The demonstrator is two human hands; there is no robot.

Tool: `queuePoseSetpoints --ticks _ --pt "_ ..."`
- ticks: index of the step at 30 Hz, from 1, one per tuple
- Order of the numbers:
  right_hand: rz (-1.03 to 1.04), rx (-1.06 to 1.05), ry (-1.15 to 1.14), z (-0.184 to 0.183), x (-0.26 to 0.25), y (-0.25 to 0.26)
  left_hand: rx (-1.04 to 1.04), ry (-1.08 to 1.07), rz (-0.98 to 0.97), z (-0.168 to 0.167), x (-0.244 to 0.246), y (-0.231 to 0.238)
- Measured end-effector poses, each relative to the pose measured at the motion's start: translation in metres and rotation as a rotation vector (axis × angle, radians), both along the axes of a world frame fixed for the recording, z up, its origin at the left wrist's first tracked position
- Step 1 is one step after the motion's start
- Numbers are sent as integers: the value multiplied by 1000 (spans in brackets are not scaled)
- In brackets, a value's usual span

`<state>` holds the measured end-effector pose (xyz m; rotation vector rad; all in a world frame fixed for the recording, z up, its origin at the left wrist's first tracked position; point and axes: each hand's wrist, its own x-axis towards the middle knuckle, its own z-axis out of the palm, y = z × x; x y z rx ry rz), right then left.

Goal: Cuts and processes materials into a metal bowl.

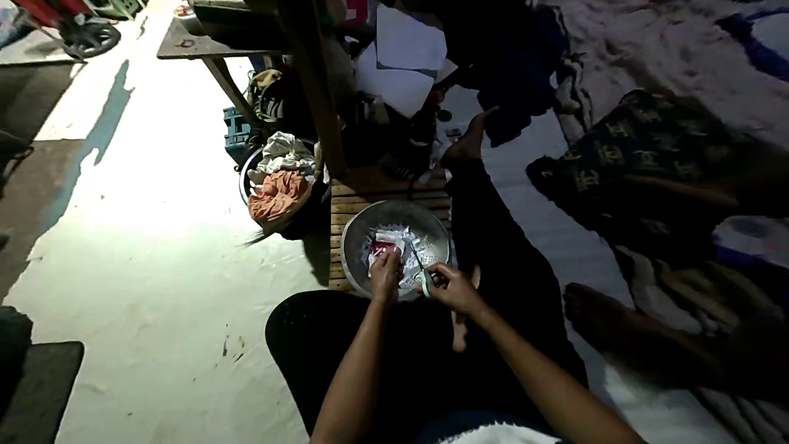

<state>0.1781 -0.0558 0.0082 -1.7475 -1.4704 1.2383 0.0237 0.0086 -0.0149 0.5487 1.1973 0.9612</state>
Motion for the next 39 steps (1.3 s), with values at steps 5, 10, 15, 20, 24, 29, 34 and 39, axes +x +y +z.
queuePoseSetpoints --ticks 5,10,15,20,24,29,34,39 --pt "16 -6 -21 2 -3 8 16 -1 13 0 -1 0" --pt "13 10 1 3 -6 7 94 -6 -10 -3 -1 -3" --pt "-9 7 14 2 -7 5 145 10 -41 -4 0 -4" --pt "-34 32 68 -1 -8 3 143 22 -71 -2 -1 -5" --pt "-74 39 132 -3 -10 1 150 4 -78 -3 -1 -5" --pt "-112 64 201 -6 -8 1 138 47 -78 -1 -1 -4" --pt "-121 81 202 -8 -5 3 155 67 -64 1 -3 -4" --pt "-126 81 218 -11 -5 2 160 49 -60 0 -3 -4"
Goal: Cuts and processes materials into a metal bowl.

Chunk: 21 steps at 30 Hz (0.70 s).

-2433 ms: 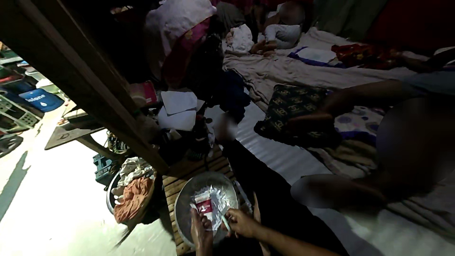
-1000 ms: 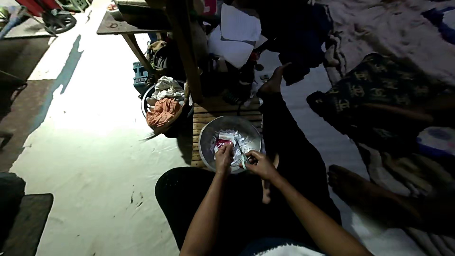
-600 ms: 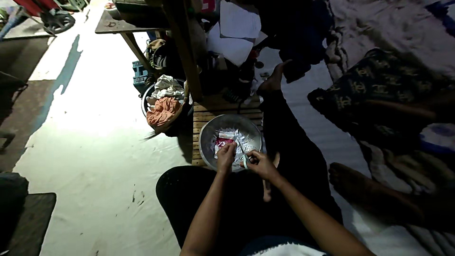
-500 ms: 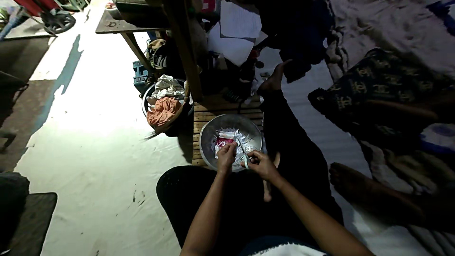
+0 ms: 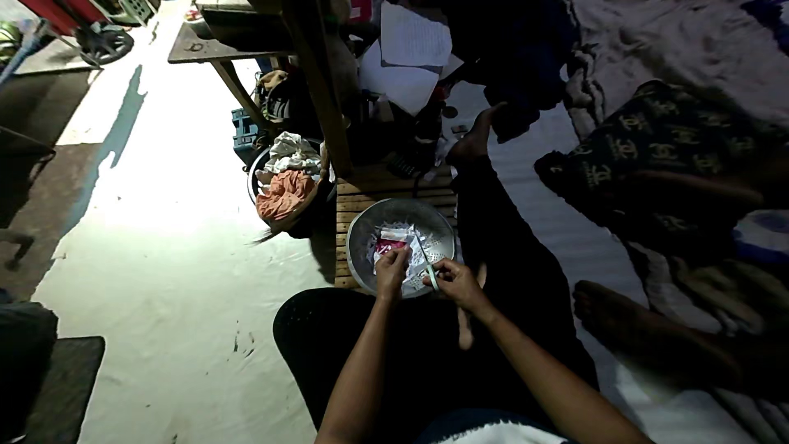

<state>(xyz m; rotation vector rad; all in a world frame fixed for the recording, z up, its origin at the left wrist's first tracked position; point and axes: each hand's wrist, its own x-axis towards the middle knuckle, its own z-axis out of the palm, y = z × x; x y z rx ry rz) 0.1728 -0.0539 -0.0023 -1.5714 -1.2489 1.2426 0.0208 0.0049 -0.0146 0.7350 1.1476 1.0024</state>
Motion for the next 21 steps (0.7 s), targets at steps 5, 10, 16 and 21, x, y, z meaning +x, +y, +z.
queuePoseSetpoints --ticks 5,10,16,21 --pt "-8 -33 63 2 1 1 17 2 -11 -1 -1 0" --pt "-33 -36 42 4 1 2 18 3 -11 1 -2 -1" --pt "-35 -40 40 6 0 2 -23 10 33 0 -2 0" --pt "25 -42 -51 1 -4 -5 -9 49 75 -4 -2 3"
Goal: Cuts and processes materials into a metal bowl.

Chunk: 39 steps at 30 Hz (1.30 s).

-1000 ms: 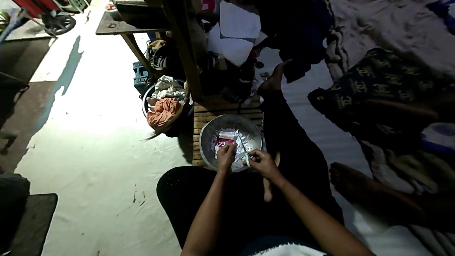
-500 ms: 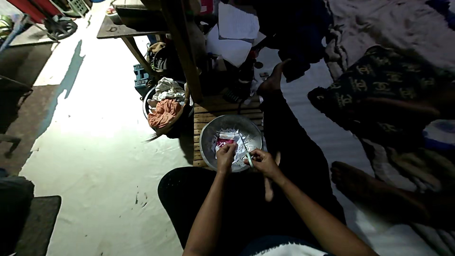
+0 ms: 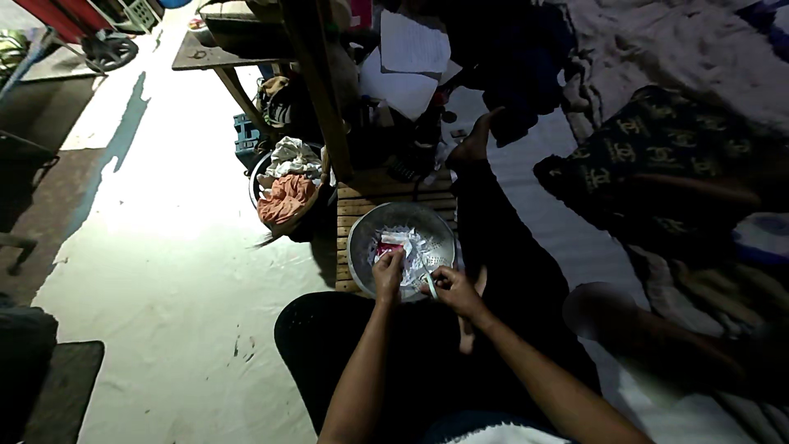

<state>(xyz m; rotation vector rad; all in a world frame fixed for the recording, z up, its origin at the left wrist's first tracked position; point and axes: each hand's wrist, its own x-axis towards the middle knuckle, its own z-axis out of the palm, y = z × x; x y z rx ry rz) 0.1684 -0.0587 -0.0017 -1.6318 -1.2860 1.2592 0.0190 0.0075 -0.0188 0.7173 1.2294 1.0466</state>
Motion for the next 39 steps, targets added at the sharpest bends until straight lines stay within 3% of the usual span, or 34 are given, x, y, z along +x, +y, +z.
queuePoseSetpoints --ticks 19,30,39 --pt "-72 33 -69 4 -7 -3 37 -13 -63 0 7 -6" --pt "-60 -18 48 3 -1 5 85 45 -89 3 4 -6" --pt "-94 5 15 4 0 6 80 19 -76 0 4 -5"
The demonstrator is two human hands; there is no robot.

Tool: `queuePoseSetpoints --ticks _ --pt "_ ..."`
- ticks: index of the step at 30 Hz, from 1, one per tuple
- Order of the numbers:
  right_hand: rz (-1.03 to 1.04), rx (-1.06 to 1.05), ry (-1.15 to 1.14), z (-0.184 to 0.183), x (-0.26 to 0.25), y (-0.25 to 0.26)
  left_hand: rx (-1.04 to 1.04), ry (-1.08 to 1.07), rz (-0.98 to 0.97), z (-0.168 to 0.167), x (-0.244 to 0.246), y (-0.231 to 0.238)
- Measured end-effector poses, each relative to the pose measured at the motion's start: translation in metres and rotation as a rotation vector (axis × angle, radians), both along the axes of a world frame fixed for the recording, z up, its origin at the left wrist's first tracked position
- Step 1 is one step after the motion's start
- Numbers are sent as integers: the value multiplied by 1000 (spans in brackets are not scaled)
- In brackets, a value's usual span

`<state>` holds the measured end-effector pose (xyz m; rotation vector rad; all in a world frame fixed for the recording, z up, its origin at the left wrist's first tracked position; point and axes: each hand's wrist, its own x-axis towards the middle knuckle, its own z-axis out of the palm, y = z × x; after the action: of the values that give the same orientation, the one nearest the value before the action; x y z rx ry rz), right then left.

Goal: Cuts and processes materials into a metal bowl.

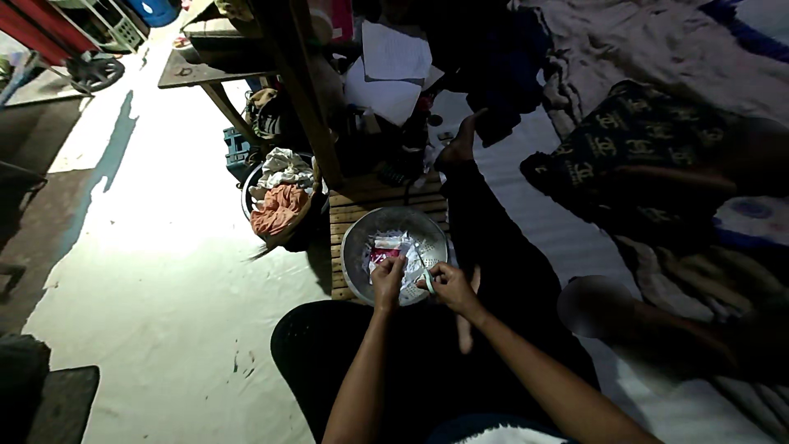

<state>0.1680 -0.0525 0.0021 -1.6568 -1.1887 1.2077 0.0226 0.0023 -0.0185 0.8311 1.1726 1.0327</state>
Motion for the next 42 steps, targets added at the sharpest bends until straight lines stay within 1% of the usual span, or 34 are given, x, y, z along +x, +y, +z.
queuePoseSetpoints --ticks 2,4,8,13,18,22,32,42 --pt "19 3 -18 -1 -1 0 -19 3 41 0 0 1" --pt "58 -37 -38 -1 -2 -2 -21 19 94 -2 0 2" --pt "90 -89 18 1 -11 -8 10 30 145 -4 -1 2" --pt "87 -62 44 0 -14 -9 75 46 125 -8 1 0" --pt "62 -40 37 0 -14 -7 97 71 93 -3 4 -3" --pt "39 11 46 -3 -13 -8 97 66 81 -3 4 -4" --pt "18 -7 67 -3 -12 -7 104 32 87 -3 5 -5" --pt "15 43 -6 -2 -10 -7 81 8 76 -3 5 -4"
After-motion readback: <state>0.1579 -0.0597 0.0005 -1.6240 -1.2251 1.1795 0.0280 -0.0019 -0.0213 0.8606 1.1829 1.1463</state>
